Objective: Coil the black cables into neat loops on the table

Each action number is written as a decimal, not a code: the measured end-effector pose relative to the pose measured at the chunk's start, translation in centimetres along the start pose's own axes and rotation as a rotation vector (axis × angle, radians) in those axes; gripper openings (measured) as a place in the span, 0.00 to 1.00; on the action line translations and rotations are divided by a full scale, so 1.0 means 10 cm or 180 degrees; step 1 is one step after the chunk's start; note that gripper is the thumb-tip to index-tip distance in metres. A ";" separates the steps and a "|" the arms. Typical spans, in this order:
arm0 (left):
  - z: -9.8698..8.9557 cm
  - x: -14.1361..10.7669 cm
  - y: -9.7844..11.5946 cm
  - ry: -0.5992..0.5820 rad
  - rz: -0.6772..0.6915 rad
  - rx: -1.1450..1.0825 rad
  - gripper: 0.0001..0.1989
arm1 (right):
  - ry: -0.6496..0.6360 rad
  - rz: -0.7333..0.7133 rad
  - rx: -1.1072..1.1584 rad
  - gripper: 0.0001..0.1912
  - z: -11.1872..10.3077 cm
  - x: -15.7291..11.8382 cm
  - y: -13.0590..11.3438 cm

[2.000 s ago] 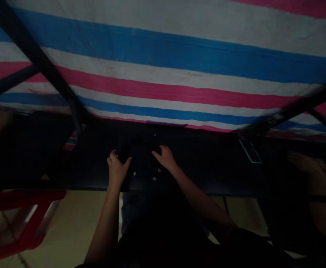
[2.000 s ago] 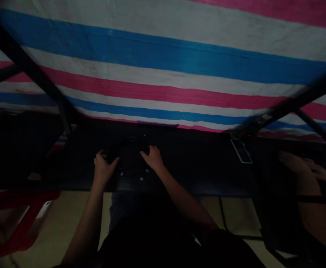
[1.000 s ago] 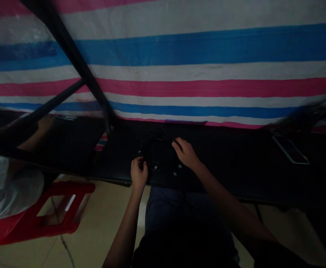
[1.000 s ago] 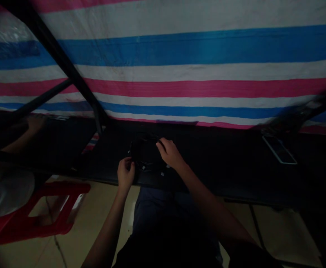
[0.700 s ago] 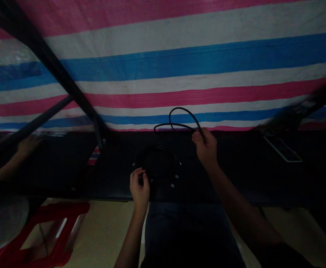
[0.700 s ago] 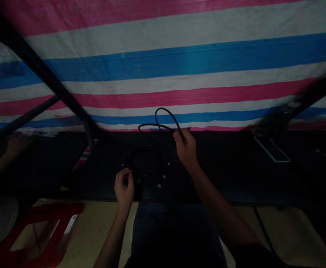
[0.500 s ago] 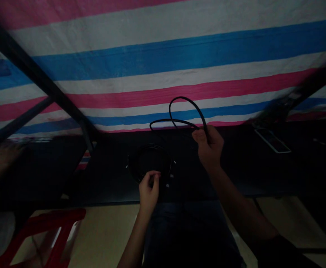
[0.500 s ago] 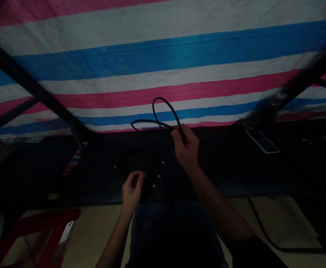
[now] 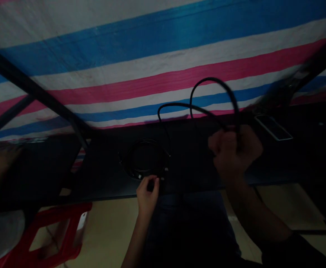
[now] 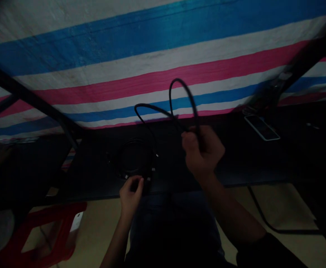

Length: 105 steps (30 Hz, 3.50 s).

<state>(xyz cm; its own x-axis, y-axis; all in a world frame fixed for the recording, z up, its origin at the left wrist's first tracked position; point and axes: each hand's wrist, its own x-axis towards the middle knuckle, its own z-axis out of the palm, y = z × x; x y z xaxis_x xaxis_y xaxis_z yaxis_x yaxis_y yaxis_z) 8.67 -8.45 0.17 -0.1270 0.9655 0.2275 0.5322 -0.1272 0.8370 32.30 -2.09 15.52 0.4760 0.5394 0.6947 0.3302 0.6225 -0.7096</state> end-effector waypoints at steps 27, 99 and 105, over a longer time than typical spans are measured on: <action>-0.48 -0.09 -0.42 0.0481 -0.0013 0.1534 0.09 | -0.3894 0.0252 -0.0473 0.16 0.35 -0.25 0.64; -0.25 1.52 1.97 -0.0732 0.1992 -0.0018 0.10 | -0.4558 0.2537 0.1418 0.14 0.30 0.69 0.12; -0.38 1.64 1.81 -0.0599 0.1322 0.0096 0.24 | -0.4266 0.2568 0.1972 0.12 0.15 0.79 0.14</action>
<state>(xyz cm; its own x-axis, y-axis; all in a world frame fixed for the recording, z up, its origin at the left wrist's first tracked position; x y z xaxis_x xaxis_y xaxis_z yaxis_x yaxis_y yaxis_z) 13.05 4.25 20.95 0.2553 0.8589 0.4441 0.5303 -0.5084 0.6785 35.28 3.90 20.20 -0.7368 0.6750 0.0372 -0.1382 -0.0966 -0.9857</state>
